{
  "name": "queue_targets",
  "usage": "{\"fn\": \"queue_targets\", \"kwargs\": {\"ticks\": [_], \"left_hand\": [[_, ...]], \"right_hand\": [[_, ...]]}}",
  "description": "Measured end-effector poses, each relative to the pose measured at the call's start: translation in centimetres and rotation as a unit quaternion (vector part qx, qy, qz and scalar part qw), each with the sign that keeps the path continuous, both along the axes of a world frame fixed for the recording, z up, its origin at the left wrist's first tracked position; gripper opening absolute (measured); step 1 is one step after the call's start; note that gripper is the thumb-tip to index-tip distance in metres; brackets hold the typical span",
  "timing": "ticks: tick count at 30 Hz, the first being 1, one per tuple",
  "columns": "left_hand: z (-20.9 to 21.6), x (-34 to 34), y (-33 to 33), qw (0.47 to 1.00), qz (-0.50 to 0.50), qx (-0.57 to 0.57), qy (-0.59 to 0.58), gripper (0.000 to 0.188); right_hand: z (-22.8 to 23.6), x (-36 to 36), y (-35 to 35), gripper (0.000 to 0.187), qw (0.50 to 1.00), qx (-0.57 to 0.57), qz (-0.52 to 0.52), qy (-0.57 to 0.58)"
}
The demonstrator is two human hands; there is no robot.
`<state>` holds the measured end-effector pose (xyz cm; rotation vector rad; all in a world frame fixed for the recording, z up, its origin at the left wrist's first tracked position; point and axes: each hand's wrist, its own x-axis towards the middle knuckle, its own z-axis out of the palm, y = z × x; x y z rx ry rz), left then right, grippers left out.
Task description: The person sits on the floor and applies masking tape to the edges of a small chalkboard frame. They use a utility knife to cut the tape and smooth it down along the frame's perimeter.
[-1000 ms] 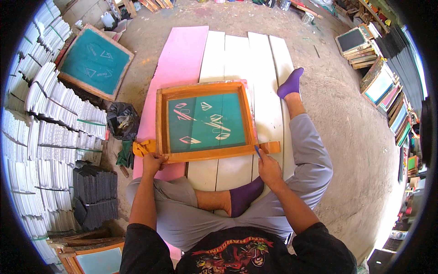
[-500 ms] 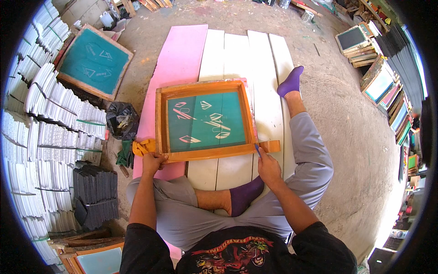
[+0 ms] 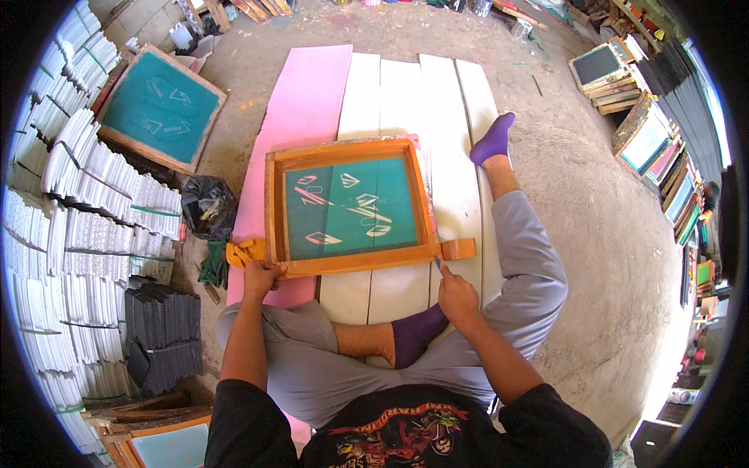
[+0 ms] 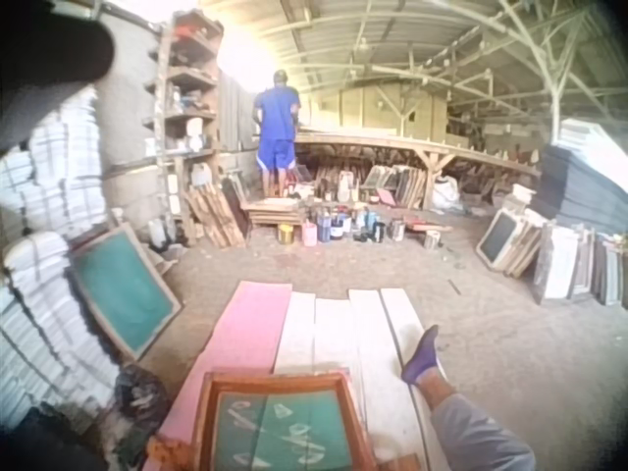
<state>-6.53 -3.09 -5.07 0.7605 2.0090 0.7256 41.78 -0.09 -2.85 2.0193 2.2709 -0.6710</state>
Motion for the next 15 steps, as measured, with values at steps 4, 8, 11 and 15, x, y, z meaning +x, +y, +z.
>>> {"fn": "queue_targets", "kwargs": {"ticks": [4,8,11,15], "left_hand": [[-1.0,-0.5,-0.2,0.999,0.009,0.009,-0.032,0.027],[-0.2,-0.2,-0.3,1.0,-0.002,0.016,0.009,0.028],[0.2,-0.6,-0.9,1.0,0.001,0.016,0.015,0.028],[-1.1,-0.2,0.3,1.0,-0.012,0.02,0.009,0.028]], "right_hand": [[-0.1,1.6,-1.6,0.045,0.998,0.055,0.0,0.027],[4.5,1.0,1.8,0.041,0.985,0.149,-0.05,0.067],[7.4,0.5,6.6,0.04,0.988,0.079,-0.078,0.108],[6.8,2.2,8.8,0.04,0.995,0.043,-0.06,0.071]]}}
